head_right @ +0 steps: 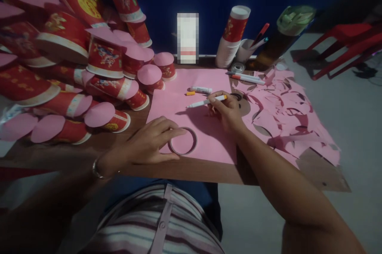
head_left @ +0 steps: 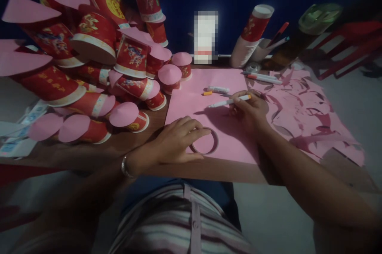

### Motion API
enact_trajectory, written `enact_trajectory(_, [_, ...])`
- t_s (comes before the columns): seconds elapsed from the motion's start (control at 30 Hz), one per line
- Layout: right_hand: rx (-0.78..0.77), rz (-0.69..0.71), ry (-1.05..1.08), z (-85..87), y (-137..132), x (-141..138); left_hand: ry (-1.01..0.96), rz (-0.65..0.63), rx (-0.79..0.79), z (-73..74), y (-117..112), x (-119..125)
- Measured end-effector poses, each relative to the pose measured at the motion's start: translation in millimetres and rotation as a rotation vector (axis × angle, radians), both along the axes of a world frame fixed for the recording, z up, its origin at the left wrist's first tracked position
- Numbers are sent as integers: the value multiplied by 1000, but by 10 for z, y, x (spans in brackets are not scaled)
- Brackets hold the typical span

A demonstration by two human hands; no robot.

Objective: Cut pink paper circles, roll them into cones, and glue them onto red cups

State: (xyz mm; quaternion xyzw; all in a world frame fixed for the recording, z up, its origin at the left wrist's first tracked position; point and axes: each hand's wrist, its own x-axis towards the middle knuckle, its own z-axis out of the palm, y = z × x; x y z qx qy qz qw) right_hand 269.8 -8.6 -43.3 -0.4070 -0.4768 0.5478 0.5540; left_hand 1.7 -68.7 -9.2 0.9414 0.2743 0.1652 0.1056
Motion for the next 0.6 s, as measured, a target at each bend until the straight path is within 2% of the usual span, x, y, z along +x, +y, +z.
enact_trajectory(0.13, [24, 80, -81, -12, -87, -36, 4, -48, 317, -8, -110, 13])
enact_trajectory(0.2, [34, 123, -116, 2, -132, -51, 27, -99, 395, -6, -144, 26])
enact_trajectory(0.3, [42, 185, -186, 52, -193, -65, 69, -144, 392, 11, -167, 53])
enact_trajectory(0.4, [48, 224, -281, 108, -233, -79, 10, -137, 380, -7, -179, 85])
enact_trajectory(0.6, [130, 256, -394, 155, -254, -111, -68, -181, 340, -163, -207, 112])
